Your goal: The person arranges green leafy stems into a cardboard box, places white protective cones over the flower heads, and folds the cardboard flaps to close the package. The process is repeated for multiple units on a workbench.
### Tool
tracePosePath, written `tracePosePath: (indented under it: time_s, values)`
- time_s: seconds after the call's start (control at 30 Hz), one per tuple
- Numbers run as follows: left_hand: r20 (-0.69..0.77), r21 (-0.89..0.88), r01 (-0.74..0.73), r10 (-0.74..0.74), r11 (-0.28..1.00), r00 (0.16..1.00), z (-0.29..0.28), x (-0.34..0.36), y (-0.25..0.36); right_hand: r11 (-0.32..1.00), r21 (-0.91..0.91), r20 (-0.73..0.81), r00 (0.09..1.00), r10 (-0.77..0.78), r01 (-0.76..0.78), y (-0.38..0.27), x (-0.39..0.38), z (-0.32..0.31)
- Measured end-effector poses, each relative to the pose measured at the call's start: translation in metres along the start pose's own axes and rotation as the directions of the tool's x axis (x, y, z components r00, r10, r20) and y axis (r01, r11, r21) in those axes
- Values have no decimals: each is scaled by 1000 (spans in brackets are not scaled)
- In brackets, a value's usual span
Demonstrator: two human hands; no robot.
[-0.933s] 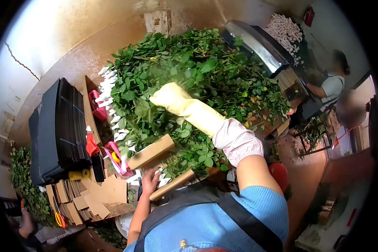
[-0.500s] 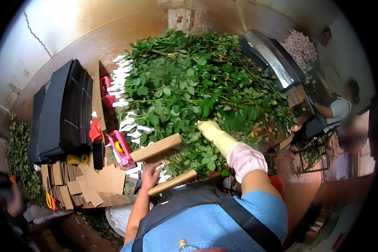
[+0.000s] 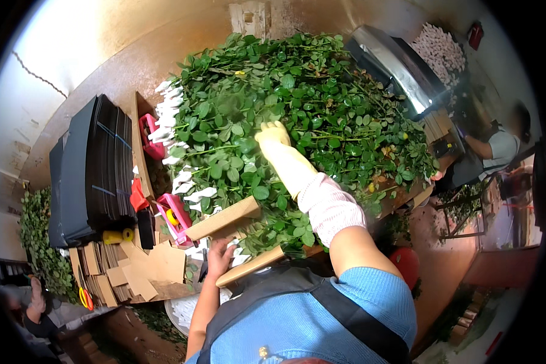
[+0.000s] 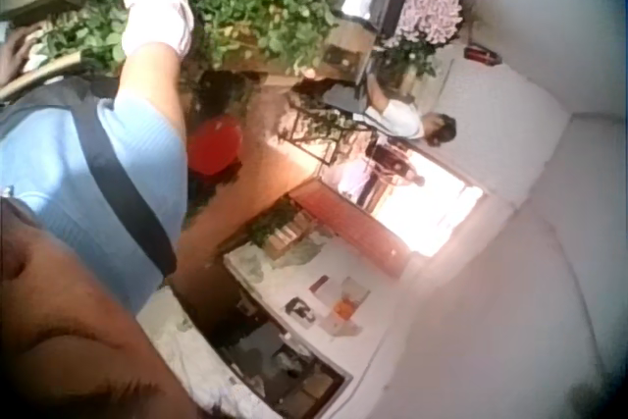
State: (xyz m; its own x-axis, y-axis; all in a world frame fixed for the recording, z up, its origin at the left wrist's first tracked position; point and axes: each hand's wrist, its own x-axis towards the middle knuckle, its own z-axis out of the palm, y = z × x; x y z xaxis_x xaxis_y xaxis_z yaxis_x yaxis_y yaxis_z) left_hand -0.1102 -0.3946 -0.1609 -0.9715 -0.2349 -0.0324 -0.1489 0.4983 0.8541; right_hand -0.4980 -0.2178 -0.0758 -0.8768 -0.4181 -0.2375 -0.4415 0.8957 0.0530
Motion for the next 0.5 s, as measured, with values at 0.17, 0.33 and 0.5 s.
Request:
tracePosePath:
  time_s: [0.17, 0.33, 0.5]
  values:
    - [-9, 21, 53, -53, 998, 999, -7, -8, 10, 934, 21, -122, 928, -353, 358, -25, -68, -45]
    - [-14, 54, 17, -16, 998, 1000, -4, -7, 9, 831, -90, 53, 836, -546, 549, 20, -87, 18]
    - [-12, 29, 43, -42, 999, 999, -6, -8, 5, 844, 434, -118, 948, -296, 317, 5, -41, -87]
